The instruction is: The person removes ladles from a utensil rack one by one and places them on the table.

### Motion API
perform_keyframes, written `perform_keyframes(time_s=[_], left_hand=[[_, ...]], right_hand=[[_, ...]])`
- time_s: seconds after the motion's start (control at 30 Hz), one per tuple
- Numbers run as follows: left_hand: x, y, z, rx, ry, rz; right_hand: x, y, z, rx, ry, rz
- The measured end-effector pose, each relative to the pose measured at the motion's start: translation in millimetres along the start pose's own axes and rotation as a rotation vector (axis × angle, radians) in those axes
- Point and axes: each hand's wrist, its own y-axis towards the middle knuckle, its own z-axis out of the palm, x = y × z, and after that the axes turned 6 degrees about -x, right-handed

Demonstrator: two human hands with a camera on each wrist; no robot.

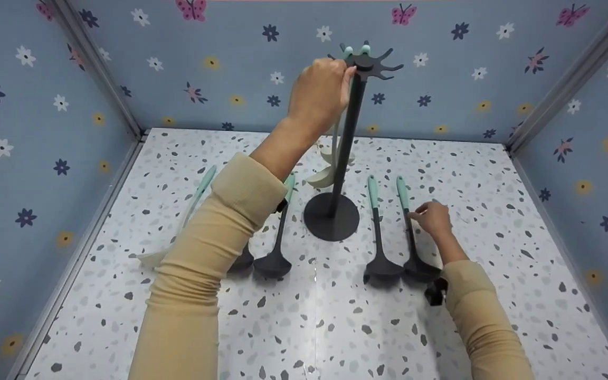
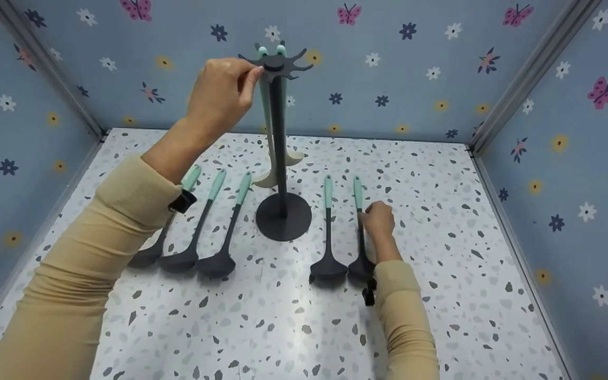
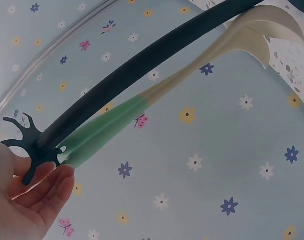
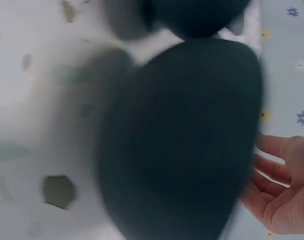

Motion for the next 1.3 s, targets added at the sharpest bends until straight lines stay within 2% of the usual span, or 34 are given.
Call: perform_keyframes(time_s=[0.17,0.47,0.8,0.93,1.07,1.17,1.3], left_hand=[[-0.6,0.4,-6.0,0.032,0.006,-0.050],[-2.0,6.0,-12.8,0.053,0.017,-0.099],[-2.5,5.0,-15.6,0.033,0.050,-0.102],[-3.2,5.7,-16.0,0.036,0.061,-0.109],[-4.6,7.7,-16.9,0.044,0.090,-0.141],[-5.9,9.7,-16.9,0.062,0.092,-0.193],[-7.7,11.1,-15.8,0.090,0.044,-0.270]], right_hand=[[16.0,5.7,-20.7,-0.031,0.124,-0.103],[65.2,11.5,-66.7,-0.082,0.337,-0.168],[132.1,9.7,-119.9,-0.145,0.433,-0.300],[155.2,6.7,-139.4,-0.144,0.468,-0.325],[175.5,7.2,-157.0,-0.121,0.577,-0.330],[188.3,8.6,-167.8,-0.083,0.690,-0.332],[202.3,9.9,-178.9,-0.014,0.826,-0.301]])
